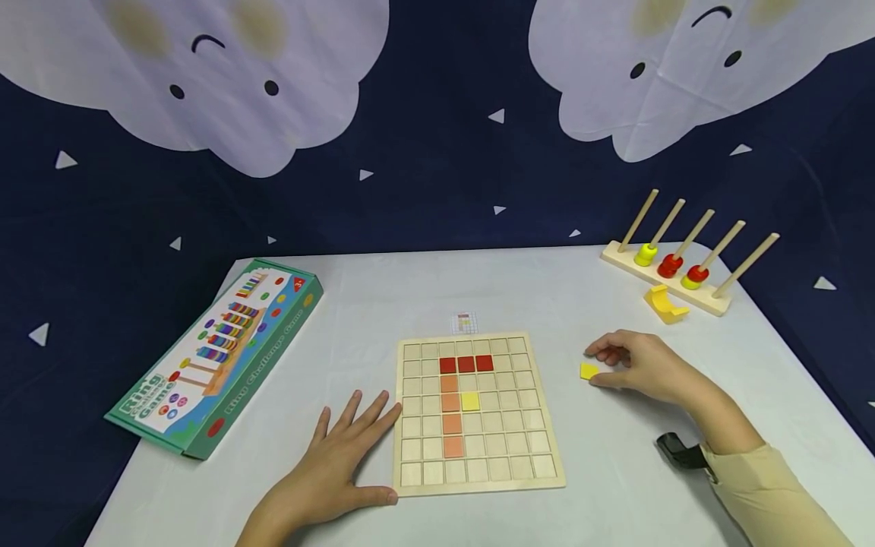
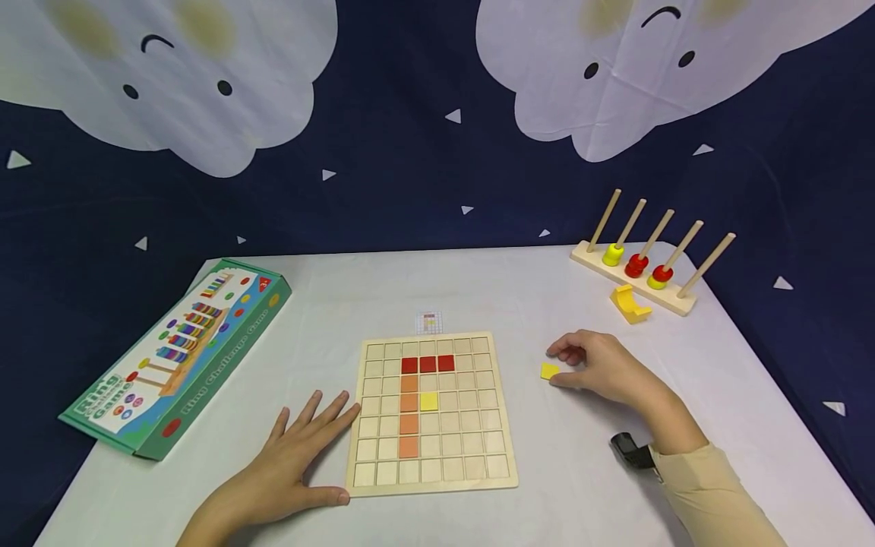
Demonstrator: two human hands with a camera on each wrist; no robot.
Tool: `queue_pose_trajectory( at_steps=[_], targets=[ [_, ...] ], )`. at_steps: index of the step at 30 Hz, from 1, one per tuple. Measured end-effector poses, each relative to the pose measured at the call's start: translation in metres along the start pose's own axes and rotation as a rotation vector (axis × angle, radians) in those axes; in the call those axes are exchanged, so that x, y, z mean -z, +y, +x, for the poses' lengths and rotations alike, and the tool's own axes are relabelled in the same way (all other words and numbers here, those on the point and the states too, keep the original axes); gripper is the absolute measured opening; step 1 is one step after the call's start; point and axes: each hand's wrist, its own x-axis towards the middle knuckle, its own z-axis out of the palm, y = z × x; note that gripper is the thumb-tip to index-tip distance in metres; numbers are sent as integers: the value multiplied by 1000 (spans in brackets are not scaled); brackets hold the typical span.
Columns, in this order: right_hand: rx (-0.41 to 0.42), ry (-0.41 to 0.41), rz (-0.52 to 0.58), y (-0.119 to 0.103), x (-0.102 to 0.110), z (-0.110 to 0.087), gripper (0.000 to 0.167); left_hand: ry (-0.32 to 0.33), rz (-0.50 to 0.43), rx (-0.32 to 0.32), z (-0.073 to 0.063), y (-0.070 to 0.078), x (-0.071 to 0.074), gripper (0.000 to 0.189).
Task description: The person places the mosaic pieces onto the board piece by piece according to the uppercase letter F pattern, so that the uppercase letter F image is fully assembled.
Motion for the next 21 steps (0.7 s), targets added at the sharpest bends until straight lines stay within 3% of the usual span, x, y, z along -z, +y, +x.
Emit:
queue_pose_trajectory(
  at_steps=[21],
  targets=[
    [23,34,-11,3,-5,-2,26,6,1,-6,-1,0,0,111]
  ],
)
